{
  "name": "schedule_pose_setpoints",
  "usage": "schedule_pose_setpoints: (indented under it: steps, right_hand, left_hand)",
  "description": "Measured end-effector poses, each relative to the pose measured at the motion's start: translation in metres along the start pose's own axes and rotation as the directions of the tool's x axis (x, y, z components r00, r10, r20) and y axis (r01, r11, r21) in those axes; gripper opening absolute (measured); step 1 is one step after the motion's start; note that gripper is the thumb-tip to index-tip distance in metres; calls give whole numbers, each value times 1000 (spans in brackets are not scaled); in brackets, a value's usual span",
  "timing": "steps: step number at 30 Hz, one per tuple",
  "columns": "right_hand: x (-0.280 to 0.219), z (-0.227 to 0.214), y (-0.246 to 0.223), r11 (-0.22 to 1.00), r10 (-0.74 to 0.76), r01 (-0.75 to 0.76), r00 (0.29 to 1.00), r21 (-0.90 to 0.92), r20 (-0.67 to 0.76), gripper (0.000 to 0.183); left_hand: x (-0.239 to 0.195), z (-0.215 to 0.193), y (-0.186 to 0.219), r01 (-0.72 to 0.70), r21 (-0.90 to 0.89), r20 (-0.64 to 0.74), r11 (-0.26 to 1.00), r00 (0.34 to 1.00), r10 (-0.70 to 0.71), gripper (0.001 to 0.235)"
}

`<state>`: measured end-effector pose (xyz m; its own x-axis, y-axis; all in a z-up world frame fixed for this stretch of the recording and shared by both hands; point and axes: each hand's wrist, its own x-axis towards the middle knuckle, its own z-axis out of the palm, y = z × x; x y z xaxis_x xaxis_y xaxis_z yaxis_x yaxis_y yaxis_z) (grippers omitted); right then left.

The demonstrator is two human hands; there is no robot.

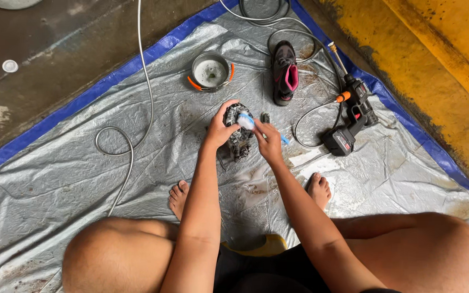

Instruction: The person scrubs the sole of a hiking shoe using a toothbrush and a cleaning solution. They repeatedly dip the brush into a small container of soapy water and scrub the tread pattern of the shoe.

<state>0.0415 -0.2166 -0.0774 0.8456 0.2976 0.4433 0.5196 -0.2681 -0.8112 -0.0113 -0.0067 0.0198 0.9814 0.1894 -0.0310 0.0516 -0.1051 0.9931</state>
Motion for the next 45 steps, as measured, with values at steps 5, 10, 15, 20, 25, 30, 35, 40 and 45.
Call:
schedule_pose_setpoints:
  steps: [5, 10, 15, 20, 25, 30, 35, 40, 45]
  right_hand:
    - [5, 2, -18, 999, -22, 23, 999, -26, 34, 29]
    - [-1, 1, -7, 995, 5, -10, 999, 102, 46, 30]
    - [20, -4, -27, 990, -33, 21, 996, 138, 85, 31]
    - [13, -19, -14, 866, 354, -396, 917, 307, 184, 30]
    - [30, -20, -41, 714, 520, -567, 822, 410, 231, 30]
    - [27, -43, 16, 707, 535, -566, 820, 423, 202, 24]
    - [50, -44, -77, 754, 493, -523, 850, 398, 184, 21]
    - [49, -46, -36, 769, 511, -512, 852, 383, 114, 17]
    - [55, -38, -81, 763, 495, -528, 848, 372, 189, 19]
  left_hand:
    - [-3, -3, -9, -25, -9, -9, 1000, 1000, 25, 78]
    - [1, -8, -17, -56, -21, -8, 998, 998, 55, 80]
    - [4, -9, -18, -88, -11, 1, 996, 996, 88, 82]
    - [5, -4, -25, -106, -52, -23, 993, 994, 105, 79]
    - [2, 1, -28, -113, -61, 10, 992, 993, 114, 76]
    - [3, -2, -35, -145, -43, 2, 988, 989, 146, 81]
    - [4, 3, -23, -138, -56, 21, 989, 990, 139, 79]
    - [6, 0, -24, -126, -78, 10, 989, 992, 127, 78]
    - [8, 1, -24, -101, -60, 27, 993, 994, 103, 79]
